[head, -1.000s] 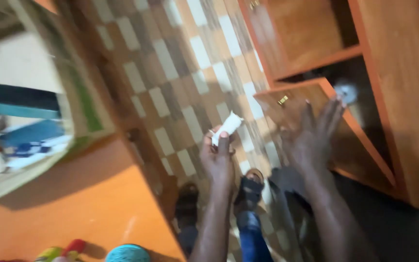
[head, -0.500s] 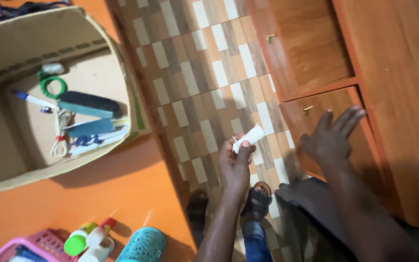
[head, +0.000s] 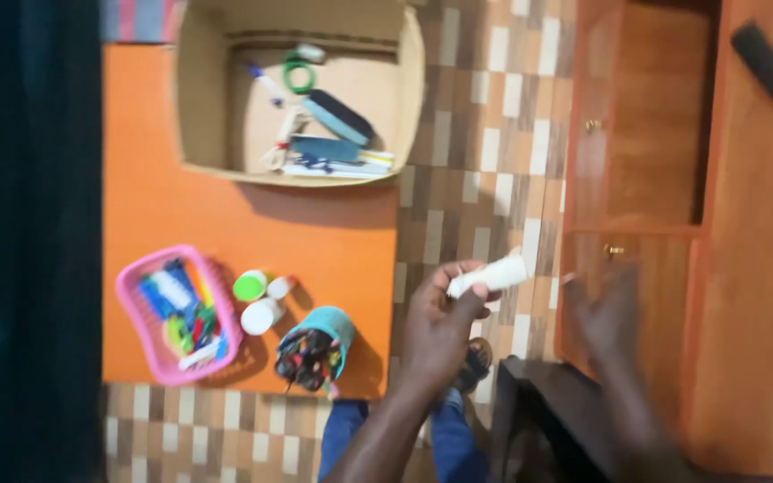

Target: Wrapping a cabinet knob with a bandage and cloths to fix it.

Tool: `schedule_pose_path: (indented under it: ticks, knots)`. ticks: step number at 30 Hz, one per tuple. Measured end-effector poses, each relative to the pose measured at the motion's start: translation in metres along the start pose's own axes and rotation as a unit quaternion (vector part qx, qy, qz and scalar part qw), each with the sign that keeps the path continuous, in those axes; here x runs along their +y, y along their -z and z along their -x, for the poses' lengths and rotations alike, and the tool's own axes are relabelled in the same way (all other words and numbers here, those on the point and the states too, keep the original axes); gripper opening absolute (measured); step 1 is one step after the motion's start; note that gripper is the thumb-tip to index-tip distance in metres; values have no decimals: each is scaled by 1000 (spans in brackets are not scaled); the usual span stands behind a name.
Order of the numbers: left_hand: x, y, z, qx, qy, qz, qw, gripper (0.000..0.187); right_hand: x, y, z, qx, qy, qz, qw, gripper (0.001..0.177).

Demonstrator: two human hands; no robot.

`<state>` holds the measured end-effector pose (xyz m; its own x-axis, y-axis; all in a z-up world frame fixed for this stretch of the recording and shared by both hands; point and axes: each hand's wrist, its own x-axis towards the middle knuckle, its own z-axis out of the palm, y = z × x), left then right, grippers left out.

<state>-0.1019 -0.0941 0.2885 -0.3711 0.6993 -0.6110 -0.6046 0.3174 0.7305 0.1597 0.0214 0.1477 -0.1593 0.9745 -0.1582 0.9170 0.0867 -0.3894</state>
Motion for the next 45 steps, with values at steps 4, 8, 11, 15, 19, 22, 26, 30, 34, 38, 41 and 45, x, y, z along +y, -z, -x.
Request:
schedule_pose_path:
  ticks: [4, 8, 11, 15, 19, 22, 26, 30, 34, 38, 41, 45]
  knots:
    - [48, 47, 56, -37, -56, 66, 996, 32, -120, 12, 76, -19, 70, -257, 964, 51]
    - [93, 130, 107, 52, -94, 59, 992, 28, -263, 44, 154, -183, 18, -499, 847, 46]
    - [142, 179, 141, 63, -103, -12, 993, 24, -352, 92, 181, -330, 16, -524, 785, 56]
    - [190, 205, 182, 24, -167, -7, 986, 22, -432, 138, 186, -378, 68, -522, 761, 57]
    - [228, 198, 200, -37, -173, -9, 984, 22, -468, 178, 194, -340, 85, -473, 809, 44]
    - [254, 180, 199, -41, -172, -25, 984, 28, -475, 202, 189, -252, 106, -484, 831, 32]
    - [238, 141, 183, -113, -73, 93, 987, 23, -446, 242, 214, -146, 5, -534, 833, 30]
    - [265, 102, 205, -175, -128, -16, 976, 19, -382, 267, 234, -54, -61, -586, 806, 28]
    - [249, 90, 214, -238, -166, -11, 957, 17, -335, 282, 260, 33, -68, -679, 730, 26]
    - [235, 125, 244, -169, -191, 11, 967, 19, -340, 265, 275, -30, -56, -716, 695, 24]
    - [209, 168, 281, -63, -152, -13, 986, 23, -380, 243, 287, -125, -35, -690, 712, 27]
    - [214, 238, 323, -20, -99, 5, 995, 35, -492, 234, 337, -208, -1, -584, 785, 28]
